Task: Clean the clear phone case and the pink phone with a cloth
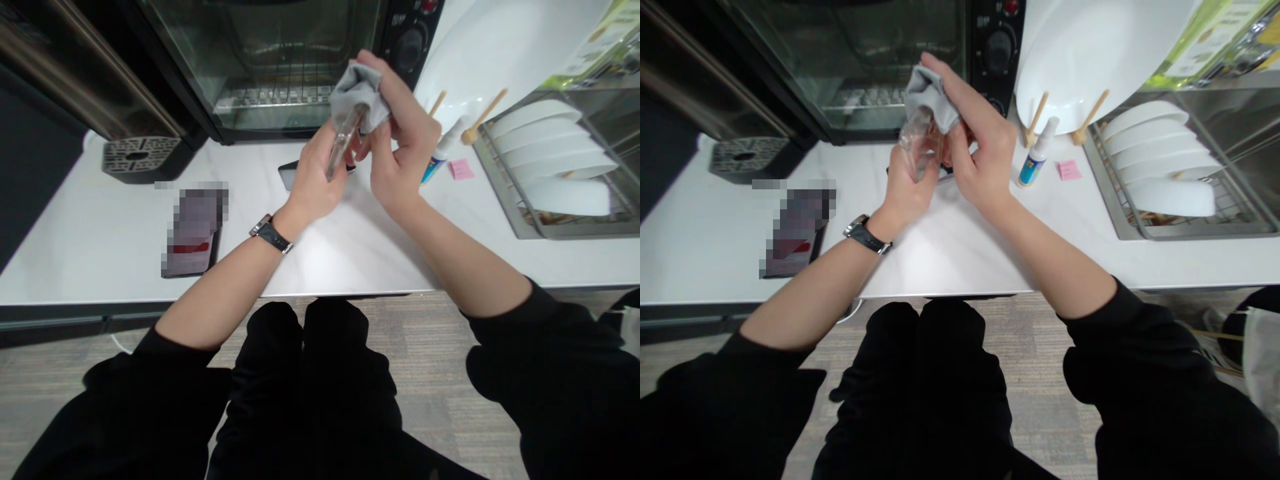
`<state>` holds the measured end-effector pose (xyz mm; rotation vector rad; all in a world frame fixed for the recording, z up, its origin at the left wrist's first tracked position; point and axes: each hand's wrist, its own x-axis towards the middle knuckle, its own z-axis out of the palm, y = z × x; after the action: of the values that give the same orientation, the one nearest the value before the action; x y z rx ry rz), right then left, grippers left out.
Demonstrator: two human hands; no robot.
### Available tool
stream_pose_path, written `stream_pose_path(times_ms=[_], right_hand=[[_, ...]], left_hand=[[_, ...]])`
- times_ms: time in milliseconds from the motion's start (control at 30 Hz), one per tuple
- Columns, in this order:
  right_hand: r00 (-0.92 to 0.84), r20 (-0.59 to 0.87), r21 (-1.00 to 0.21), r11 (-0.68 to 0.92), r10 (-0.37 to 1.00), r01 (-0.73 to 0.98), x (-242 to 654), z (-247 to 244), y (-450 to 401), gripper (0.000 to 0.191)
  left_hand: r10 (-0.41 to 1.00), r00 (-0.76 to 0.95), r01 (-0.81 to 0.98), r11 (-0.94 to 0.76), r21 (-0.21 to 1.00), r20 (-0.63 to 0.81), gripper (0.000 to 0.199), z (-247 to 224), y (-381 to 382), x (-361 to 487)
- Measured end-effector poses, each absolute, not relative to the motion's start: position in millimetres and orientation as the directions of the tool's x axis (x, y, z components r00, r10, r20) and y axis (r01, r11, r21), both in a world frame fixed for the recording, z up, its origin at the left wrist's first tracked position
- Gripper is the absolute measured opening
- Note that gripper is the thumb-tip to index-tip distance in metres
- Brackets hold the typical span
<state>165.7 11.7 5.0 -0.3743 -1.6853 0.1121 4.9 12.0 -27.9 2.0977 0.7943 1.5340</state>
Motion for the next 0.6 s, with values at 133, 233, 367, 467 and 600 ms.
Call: stream_pose_path(times_ms=[133,233,367,467,600], right_hand=[[-0.147,0.941,-0.273,0.941,0.304,0.2,166.1,8.0,8.3,0.046],[-0.185,0.909,-0.331,0.916,0.374,0.226,164.4,10.2,5.0,0.05],[-0.233,0.82,-0.462,0.845,0.522,0.269,163.5,11.2,6.2,0.054],[-0.243,0.795,-0.496,0.826,0.556,0.267,164.7,13.2,5.2,0.054],[-0.303,0.766,-0.496,0.821,0.567,0.284,165.7,13.6,2.7,0.05]], left_hand=[[0.644,0.206,0.181,-0.765,0.618,0.737,0.014,-29.0,16.2,3.5],[0.669,0.207,0.21,-0.743,0.635,0.714,0.004,-30.4,17.4,4.2],[0.696,0.209,0.231,-0.718,0.657,0.687,0.013,-28.5,13.7,4.7],[0.7,0.22,0.248,-0.713,0.655,0.679,0.018,-24.8,11.1,4.5],[0.723,0.208,0.25,-0.69,0.679,0.659,0.018,-24.3,12.3,5.5]])
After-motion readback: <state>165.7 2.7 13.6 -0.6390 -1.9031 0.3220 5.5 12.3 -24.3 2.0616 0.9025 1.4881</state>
